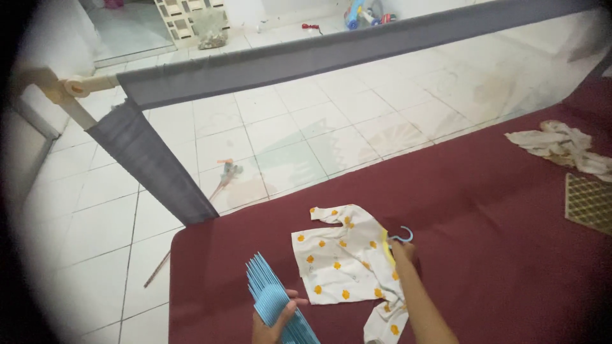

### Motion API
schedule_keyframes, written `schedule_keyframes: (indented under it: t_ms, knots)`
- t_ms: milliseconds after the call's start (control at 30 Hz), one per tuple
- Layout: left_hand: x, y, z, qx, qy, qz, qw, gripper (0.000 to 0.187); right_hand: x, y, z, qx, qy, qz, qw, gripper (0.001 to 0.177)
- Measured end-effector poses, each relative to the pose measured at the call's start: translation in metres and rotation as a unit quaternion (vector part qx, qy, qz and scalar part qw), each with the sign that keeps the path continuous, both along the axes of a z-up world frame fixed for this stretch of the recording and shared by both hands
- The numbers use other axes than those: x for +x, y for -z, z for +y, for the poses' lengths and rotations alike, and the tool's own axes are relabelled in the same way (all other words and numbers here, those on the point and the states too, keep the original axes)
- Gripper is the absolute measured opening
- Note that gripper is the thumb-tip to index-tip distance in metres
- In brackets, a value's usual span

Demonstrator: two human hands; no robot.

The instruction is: Hanging baby clothes onto plastic hangers on a bed and then moving them to a closet.

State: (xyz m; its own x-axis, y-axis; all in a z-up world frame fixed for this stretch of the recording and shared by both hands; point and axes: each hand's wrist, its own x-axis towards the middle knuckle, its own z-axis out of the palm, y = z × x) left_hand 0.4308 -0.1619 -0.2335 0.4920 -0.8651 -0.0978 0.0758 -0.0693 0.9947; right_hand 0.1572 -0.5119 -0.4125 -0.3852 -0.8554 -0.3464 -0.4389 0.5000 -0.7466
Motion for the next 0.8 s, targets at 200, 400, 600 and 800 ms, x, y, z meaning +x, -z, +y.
schedule_keyframes:
  t_ms: [200,400,600,800]
  knots:
    - [-0.016,0.0,-0.002,-0.04,-0.06,0.098,0.993,0.026,0.022,0.016,-0.045,-0.123,0.073,-0.331,0.933,0.032]
    - [-0.025,-0.044,0.006,-0.024,-0.071,0.068,0.995,0.014,0.034,-0.118,-0.012,-0.151,-0.229,-0.288,0.917,0.029]
    - [-0.04,-0.108,0.025,-0.074,-0.079,0.018,0.994,0.03,0.033,-0.323,0.106,-0.157,-0.343,-0.251,0.891,0.04]
    - [-0.064,-0.151,0.046,-0.147,-0.114,-0.188,0.964,0.049,-0.005,-0.451,0.207,-0.269,-0.496,-0.07,0.823,0.038]
